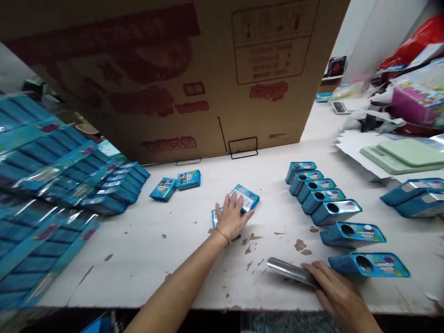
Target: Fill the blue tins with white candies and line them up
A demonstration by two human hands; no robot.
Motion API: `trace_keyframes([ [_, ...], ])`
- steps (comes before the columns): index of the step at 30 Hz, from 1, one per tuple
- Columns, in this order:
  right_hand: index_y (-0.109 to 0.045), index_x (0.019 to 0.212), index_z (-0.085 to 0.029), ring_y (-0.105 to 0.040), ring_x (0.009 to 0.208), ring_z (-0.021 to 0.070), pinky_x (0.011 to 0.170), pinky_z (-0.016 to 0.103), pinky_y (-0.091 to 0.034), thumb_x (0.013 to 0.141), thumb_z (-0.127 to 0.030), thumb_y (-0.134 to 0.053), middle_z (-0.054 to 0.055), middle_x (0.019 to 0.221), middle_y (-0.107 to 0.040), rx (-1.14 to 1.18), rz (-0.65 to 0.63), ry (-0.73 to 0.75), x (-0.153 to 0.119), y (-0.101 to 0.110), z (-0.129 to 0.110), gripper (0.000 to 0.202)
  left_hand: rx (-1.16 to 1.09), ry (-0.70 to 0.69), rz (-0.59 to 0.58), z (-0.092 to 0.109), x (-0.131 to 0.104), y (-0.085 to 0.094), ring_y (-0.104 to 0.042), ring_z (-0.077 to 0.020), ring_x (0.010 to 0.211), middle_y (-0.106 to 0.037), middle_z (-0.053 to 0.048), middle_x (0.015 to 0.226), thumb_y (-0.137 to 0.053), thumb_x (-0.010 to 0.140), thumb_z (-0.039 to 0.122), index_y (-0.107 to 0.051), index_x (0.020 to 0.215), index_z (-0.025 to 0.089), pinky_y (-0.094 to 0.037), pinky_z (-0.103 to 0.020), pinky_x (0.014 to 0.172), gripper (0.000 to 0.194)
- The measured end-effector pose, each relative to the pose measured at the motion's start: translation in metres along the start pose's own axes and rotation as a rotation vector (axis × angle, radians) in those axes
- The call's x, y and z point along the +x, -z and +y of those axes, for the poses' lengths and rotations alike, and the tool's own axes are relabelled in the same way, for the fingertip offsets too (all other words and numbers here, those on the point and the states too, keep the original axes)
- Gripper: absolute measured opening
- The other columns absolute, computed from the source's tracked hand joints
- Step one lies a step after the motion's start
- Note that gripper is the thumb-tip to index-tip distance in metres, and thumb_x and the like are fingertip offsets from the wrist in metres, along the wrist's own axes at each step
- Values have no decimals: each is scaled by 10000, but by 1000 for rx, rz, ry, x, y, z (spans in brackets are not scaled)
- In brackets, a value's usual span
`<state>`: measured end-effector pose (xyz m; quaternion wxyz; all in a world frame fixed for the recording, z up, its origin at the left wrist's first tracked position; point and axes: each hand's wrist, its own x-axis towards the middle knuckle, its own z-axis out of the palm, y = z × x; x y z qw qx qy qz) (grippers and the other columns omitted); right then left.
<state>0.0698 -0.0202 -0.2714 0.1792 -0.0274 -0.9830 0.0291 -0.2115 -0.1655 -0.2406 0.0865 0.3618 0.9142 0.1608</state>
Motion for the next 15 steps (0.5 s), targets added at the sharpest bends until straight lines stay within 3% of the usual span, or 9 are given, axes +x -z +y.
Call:
trace_keyframes([
  [3, -494, 1111, -218, -579, 880, 173, 745, 249, -485, 694, -165, -423, 49, 1015, -591, -5, 12, 4, -3, -1, 0, 426, -32, 47, 48, -24, 0, 19, -93, -311, 1291, -153, -77, 1419, -248, 761, 599, -239, 1320, 266, -55, -602, 971, 651],
  [7, -499, 1104, -220, -585, 863, 170, 722, 237, -491, 690, -174, -442, 41, 993, -601, -26, 38, 30, -3, -1, -1, 420, 169, 317, 215, -114, 57, 70, -57, -337, 1287, -153, -98, 1418, -304, 742, 601, -301, 1295, 254, -1, -637, 937, 653],
  [9, -506, 1092, -222, -591, 843, 166, 697, 228, -494, 691, -187, -450, 38, 974, -608, -41, 51, 39, -2, -1, -1, 406, 183, 445, 197, -162, 80, 89, -46, -370, 1277, -166, -82, 1417, -325, 713, 625, -338, 1270, 303, -65, -670, 902, 643],
  [11, -508, 1085, -223, -589, 841, 168, 696, 233, -491, 697, -194, -451, 41, 976, -606, -46, 38, 14, 0, -1, -2, 393, 121, 564, 149, -194, 87, 94, -56, -412, 1259, -196, -75, 1408, -345, 661, 674, -362, 1251, 335, -134, -680, 870, 681],
  [13, -507, 1081, -222, -580, 856, 169, 717, 245, -483, 708, -178, -437, 46, 990, -595, -28, -2, -35, 2, 2, -5, 381, 71, 597, 124, -204, 75, 85, -89, -412, 1252, -215, -50, 1403, -301, 658, 694, -328, 1258, 374, -166, -672, 862, 680],
  [15, -503, 1075, -213, -569, 861, 167, 733, 257, -472, 717, -148, -418, 53, 992, -582, 11, -57, -78, 4, 6, -9, 374, 59, 579, 137, -190, 50, 69, -93, -401, 1253, -220, -35, 1402, -248, 672, 698, -293, 1268, 393, -174, -666, 859, 670],
])
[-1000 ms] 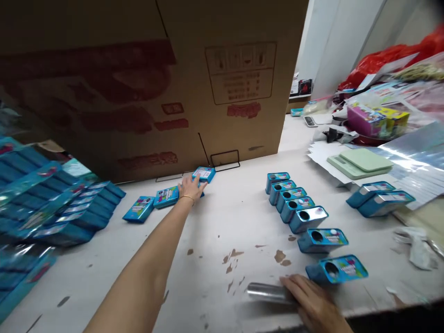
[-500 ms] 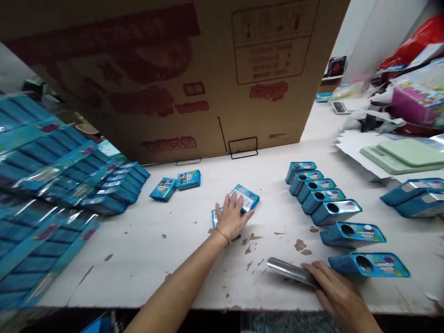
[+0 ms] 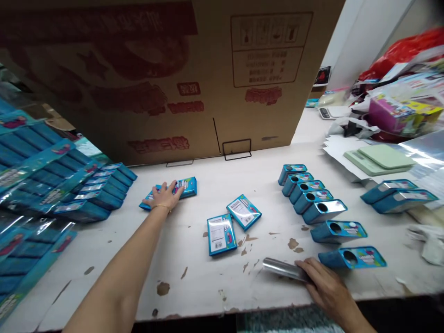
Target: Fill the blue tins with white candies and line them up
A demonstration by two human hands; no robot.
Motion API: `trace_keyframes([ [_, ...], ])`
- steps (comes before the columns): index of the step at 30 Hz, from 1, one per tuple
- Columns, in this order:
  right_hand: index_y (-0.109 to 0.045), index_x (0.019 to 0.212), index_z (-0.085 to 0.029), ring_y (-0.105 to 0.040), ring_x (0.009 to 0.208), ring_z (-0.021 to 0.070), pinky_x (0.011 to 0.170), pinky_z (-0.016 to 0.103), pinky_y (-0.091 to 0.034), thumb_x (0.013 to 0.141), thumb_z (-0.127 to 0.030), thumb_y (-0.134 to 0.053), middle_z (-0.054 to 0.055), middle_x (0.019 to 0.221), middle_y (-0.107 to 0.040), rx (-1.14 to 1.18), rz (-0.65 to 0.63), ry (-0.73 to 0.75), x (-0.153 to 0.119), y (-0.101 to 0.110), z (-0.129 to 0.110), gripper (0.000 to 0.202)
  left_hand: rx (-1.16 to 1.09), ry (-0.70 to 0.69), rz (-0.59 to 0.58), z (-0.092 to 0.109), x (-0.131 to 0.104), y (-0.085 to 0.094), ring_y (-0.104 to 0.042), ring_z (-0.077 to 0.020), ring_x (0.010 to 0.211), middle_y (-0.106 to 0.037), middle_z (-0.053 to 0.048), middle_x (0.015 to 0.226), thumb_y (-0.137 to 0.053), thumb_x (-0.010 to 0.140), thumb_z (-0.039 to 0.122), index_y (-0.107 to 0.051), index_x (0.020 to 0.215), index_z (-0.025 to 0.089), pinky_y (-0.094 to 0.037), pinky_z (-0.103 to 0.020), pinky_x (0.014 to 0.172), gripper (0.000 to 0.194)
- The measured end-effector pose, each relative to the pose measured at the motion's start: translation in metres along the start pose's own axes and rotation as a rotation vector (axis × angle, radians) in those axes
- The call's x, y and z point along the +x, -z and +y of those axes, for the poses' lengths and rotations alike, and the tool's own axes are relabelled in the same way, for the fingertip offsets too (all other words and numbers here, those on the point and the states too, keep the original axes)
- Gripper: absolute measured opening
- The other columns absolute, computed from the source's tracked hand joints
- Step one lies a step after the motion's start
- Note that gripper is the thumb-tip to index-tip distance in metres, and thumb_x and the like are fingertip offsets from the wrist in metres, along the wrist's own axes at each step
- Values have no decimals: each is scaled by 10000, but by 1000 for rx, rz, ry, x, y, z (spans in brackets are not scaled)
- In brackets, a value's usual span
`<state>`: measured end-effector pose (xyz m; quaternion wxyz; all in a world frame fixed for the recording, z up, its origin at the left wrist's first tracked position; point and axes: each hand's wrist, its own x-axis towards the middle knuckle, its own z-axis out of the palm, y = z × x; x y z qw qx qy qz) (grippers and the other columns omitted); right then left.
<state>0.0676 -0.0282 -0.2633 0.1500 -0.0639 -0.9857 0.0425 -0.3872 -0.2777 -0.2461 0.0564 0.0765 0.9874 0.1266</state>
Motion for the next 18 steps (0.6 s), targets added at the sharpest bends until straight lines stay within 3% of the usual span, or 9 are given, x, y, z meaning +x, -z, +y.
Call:
trace_keyframes([
  [5, -512, 1036, -187, -548, 814, 158, 738, 265, -447, 724, -104, -404, 53, 897, -563, 95, -99, -58, 7, 11, -6, 341, -44, -48, 9, 31, -128, -23, -33, -429, 1250, -192, -59, 1412, -244, 696, 673, -306, 1277, 345, -179, -679, 833, 670],
  [9, -538, 965, -171, -544, 798, 169, 708, 269, -442, 718, -106, -404, 56, 844, -556, 129, -62, -45, 11, 16, -7, 289, -85, -106, 2, 49, -207, -20, -83, -407, 1258, -130, -91, 1424, -223, 757, 598, -274, 1301, 296, -187, -657, 857, 625],
  [12, -552, 936, -151, -553, 794, 176, 698, 273, -447, 715, -97, -383, 69, 822, -569, 198, 68, -54, 3, 26, -12, 284, -67, -110, 59, 37, -230, -8, -120, -381, 1263, -110, -140, 1420, -308, 726, 615, -188, 1333, 229, -226, -594, 897, 730],
  [15, -562, 956, -154, -563, 778, 178, 696, 283, -453, 732, -122, -386, 73, 823, -593, 316, 230, -125, -23, 41, -27, 287, -104, -81, -25, 11, -233, 0, -288, -396, 1194, -309, -249, 1312, -470, 611, 652, -177, 1323, 78, -307, -510, 892, 960],
  [18, -583, 939, -170, -574, 767, 175, 698, 286, -459, 737, -155, -416, 59, 823, -618, 488, 240, -200, -65, 51, -47, 263, -263, -148, -114, -10, -237, -1, -460, -342, 1067, -477, -235, 1169, -559, 559, 609, -283, 1260, 11, -387, -390, 851, 962],
])
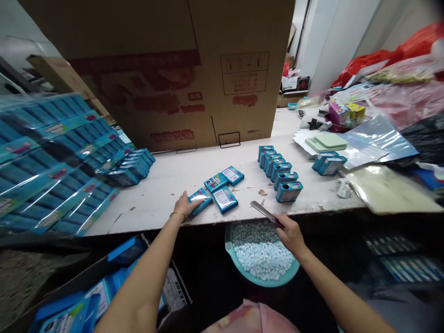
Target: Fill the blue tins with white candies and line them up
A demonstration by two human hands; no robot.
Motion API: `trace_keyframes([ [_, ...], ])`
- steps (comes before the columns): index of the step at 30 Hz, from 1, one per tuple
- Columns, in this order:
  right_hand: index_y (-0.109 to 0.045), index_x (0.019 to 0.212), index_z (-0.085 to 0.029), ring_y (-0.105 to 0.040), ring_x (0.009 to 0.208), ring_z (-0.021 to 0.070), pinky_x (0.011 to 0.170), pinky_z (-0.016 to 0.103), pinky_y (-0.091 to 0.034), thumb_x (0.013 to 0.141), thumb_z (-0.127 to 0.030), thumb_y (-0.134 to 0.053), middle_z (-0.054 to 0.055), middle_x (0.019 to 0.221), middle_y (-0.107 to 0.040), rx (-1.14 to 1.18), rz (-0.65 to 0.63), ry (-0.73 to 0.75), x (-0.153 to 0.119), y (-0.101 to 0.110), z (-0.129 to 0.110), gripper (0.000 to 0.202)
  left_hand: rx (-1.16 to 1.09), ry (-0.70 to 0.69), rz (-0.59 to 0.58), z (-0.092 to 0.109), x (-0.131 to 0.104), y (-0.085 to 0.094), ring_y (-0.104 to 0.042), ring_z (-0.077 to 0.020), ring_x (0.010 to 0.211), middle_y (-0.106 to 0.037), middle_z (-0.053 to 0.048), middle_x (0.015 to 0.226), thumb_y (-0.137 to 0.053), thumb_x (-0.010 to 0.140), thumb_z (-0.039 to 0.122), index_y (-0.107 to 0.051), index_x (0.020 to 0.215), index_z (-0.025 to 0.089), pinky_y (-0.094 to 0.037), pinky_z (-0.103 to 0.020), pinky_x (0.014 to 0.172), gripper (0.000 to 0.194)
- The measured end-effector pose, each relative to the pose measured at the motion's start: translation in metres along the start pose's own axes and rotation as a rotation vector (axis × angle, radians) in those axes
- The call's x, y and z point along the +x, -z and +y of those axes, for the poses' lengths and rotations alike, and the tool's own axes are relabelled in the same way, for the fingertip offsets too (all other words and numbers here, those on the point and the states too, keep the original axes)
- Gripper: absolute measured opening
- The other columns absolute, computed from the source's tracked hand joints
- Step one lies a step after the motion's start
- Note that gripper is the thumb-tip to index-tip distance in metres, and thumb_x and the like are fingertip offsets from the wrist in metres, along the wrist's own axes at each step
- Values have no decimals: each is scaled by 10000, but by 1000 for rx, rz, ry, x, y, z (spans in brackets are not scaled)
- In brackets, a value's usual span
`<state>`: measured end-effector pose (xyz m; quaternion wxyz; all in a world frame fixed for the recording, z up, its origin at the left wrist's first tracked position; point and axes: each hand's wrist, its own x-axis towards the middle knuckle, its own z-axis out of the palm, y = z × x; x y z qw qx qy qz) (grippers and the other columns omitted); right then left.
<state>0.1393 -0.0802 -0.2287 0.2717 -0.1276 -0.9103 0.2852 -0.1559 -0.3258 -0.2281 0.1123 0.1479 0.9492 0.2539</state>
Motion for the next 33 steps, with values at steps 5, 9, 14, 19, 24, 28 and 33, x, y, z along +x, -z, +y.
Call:
trace_keyframes([
  [5, -617, 838, -160, -575, 660, 166, 610, 271, -467, 766, -248, -438, 44, 722, -625, 183, -101, -211, -76, -1, -6, 212, -343, -82, -163, -12, -30, -9, -589, -233, 822, -637, -92, 864, -624, 528, 515, -550, 986, 110, -463, -328, 736, 616],
  [9, -623, 891, -155, -573, 682, 177, 640, 298, -464, 760, -310, -477, 52, 755, -637, 285, -167, -314, -106, -7, -11, 250, -666, -117, -45, -10, -75, -18, -583, -203, 853, -605, -75, 960, -684, 506, 404, -475, 1088, 147, -474, -333, 746, 670],
  [14, -620, 908, -150, -575, 762, 192, 717, 334, -453, 706, -380, -553, 62, 823, -644, 541, -123, -475, -97, -12, -36, 313, -1153, -144, -150, 14, -149, -57, -571, -193, 903, -595, -57, 1006, -690, 539, 311, -436, 1114, 180, -449, -359, 818, 642],
  [19, -596, 903, -175, -561, 767, 174, 698, 300, -442, 601, -381, -647, 22, 802, -624, 881, -71, -565, -72, -29, -57, 369, -1218, -148, -368, 41, -200, -108, -565, -202, 926, -601, -46, 1008, -688, 566, 283, -456, 1073, 201, -445, -364, 835, 564],
  [24, -540, 830, -170, -531, 682, 122, 660, 248, -424, 576, -339, -672, -18, 714, -584, 981, -6, -692, -83, -38, -60, 332, -1136, -71, -495, 48, -219, -148, -492, -211, 1072, -519, -84, 1173, -604, 656, 396, -407, 1171, 194, -407, -337, 898, 587],
  [28, -524, 806, -168, -386, 487, 66, 474, 190, -337, 648, -386, -614, -68, 552, -442, 814, 83, -766, -100, -40, -79, 283, -1072, -97, -393, 45, -229, -164, -386, -225, 1181, -385, -111, 1306, -566, 612, 557, -275, 1278, 209, -379, -320, 932, 805],
  [33, -566, 966, -143, -344, 436, 69, 435, 199, -297, 808, -478, -363, -53, 510, -395, 836, -311, -636, -105, -31, -83, 423, -1239, 13, -591, 52, -231, -153, -455, -274, 1114, -487, -131, 1212, -645, 573, 463, -424, 1171, 159, -390, -383, 925, 706],
])
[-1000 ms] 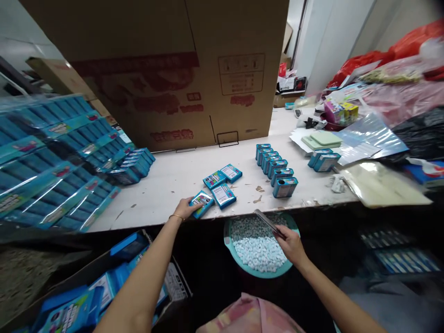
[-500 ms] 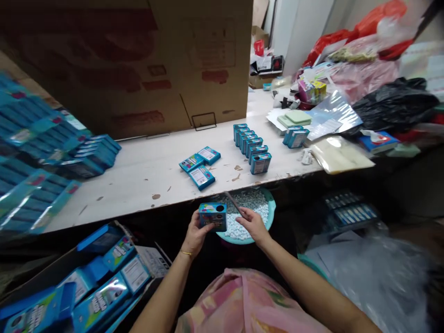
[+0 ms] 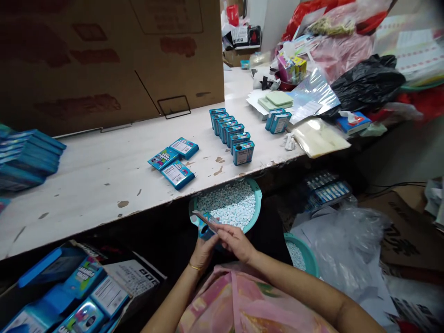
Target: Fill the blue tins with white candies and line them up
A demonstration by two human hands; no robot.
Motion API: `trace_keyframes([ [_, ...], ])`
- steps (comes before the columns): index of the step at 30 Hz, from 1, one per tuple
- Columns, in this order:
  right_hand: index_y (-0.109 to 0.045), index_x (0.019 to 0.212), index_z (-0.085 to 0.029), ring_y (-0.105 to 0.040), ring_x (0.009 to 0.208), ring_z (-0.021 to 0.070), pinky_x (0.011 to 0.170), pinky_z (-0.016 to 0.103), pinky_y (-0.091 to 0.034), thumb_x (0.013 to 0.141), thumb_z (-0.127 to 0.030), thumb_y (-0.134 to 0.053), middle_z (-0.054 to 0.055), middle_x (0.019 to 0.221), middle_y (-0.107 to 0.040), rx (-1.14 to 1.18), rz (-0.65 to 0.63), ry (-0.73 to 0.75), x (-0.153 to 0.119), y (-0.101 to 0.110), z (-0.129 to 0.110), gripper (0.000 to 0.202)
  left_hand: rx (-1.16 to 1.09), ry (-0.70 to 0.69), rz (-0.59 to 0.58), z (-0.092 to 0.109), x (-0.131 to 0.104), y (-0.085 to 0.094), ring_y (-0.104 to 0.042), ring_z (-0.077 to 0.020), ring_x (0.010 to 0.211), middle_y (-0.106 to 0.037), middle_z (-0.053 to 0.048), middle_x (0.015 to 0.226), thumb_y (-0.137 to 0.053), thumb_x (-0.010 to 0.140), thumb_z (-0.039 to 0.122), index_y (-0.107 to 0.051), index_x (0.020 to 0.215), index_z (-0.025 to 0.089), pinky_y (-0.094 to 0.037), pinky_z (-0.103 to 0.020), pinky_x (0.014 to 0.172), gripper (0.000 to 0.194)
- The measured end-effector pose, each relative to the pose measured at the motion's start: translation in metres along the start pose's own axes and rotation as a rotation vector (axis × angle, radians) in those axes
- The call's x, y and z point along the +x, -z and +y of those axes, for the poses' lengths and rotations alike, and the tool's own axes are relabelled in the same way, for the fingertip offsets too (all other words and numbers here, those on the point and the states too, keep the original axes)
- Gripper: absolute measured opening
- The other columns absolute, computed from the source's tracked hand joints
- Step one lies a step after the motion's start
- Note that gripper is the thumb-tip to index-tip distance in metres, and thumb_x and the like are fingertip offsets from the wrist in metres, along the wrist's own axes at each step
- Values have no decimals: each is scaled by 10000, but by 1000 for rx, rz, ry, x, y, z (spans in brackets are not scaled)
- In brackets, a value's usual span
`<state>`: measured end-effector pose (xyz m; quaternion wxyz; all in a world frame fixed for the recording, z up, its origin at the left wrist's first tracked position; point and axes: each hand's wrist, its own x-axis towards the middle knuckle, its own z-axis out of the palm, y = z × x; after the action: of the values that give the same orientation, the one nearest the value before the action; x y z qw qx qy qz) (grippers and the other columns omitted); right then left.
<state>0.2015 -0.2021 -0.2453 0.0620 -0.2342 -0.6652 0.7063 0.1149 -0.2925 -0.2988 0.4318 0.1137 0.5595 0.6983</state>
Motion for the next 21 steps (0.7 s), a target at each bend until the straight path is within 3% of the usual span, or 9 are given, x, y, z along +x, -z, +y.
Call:
trace_keyframes([
  [3, -573, 1007, -160, -457, 560, 105, 523, 223, -357, 859, -420, -278, 5, 646, -527, -421, 11, 8, 5, 46, 1, 419, -194, 160, 62, 16, 8, 7, -555, -272, 976, -593, -102, 1067, -613, 611, 369, -518, 1067, 160, -452, -415, 847, 510],
  [5, -535, 1083, -187, -506, 715, 143, 618, 248, -375, 847, -354, -356, 49, 837, -580, -923, 92, 14, 11, 88, -2, 340, -244, 226, 165, 24, 19, 17, -598, -258, 878, -640, -88, 947, -610, 608, 312, -548, 1022, 154, -484, -419, 790, 447],
  [7, -518, 1103, -188, -505, 778, 177, 660, 281, -361, 839, -290, -383, 83, 886, -575, -1379, 151, -21, 19, 129, -7, 313, -254, 236, 256, 30, 32, 28, -617, -234, 813, -656, -77, 873, -604, 625, 269, -561, 987, 143, -499, -404, 759, 386],
  [10, -549, 1036, -174, -488, 804, 201, 704, 320, -331, 836, -195, -365, 103, 852, -562, -1590, 115, -17, 34, 163, -12, 272, -237, 177, 313, 33, 51, 36, -621, -198, 792, -656, -66, 855, -586, 668, 236, -569, 940, 140, -500, -368, 759, 289],
  [12, -544, 1039, -184, -485, 815, 191, 723, 315, -320, 836, -160, -349, 96, 851, -564, -1596, 59, 8, 47, 163, -6, 283, -211, 175, 307, 30, 62, 33, -620, -178, 788, -655, -62, 859, -575, 687, 224, -575, 917, 142, -494, -348, 772, 243],
  [16, -518, 1087, -196, -507, 859, 180, 727, 287, -334, 842, -229, -373, 79, 913, -582, -1543, -79, -39, 78, 127, 27, 287, -192, 248, 264, 13, 80, 15, -623, -166, 762, -649, -64, 883, -571, 697, 236, -575, 918, 150, -491, -356, 773, 236],
  [19, -549, 1035, -205, -514, 916, 191, 763, 293, -346, 835, -297, -404, 66, 953, -586, -1430, -61, -66, 94, 103, 51, 264, -226, 276, 223, 3, 87, 2, -623, -171, 761, -649, -63, 884, -576, 690, 260, -565, 917, 157, -491, -375, 768, 250],
  [21, -565, 1011, -216, -522, 928, 186, 778, 290, -358, 830, -313, -417, 51, 957, -595, -1360, -40, -51, 99, 99, 58, 253, -243, 272, 205, 4, 86, -3, -620, -178, 787, -647, -63, 901, -587, 676, 274, -562, 921, 157, -487, -378, 777, 272],
])
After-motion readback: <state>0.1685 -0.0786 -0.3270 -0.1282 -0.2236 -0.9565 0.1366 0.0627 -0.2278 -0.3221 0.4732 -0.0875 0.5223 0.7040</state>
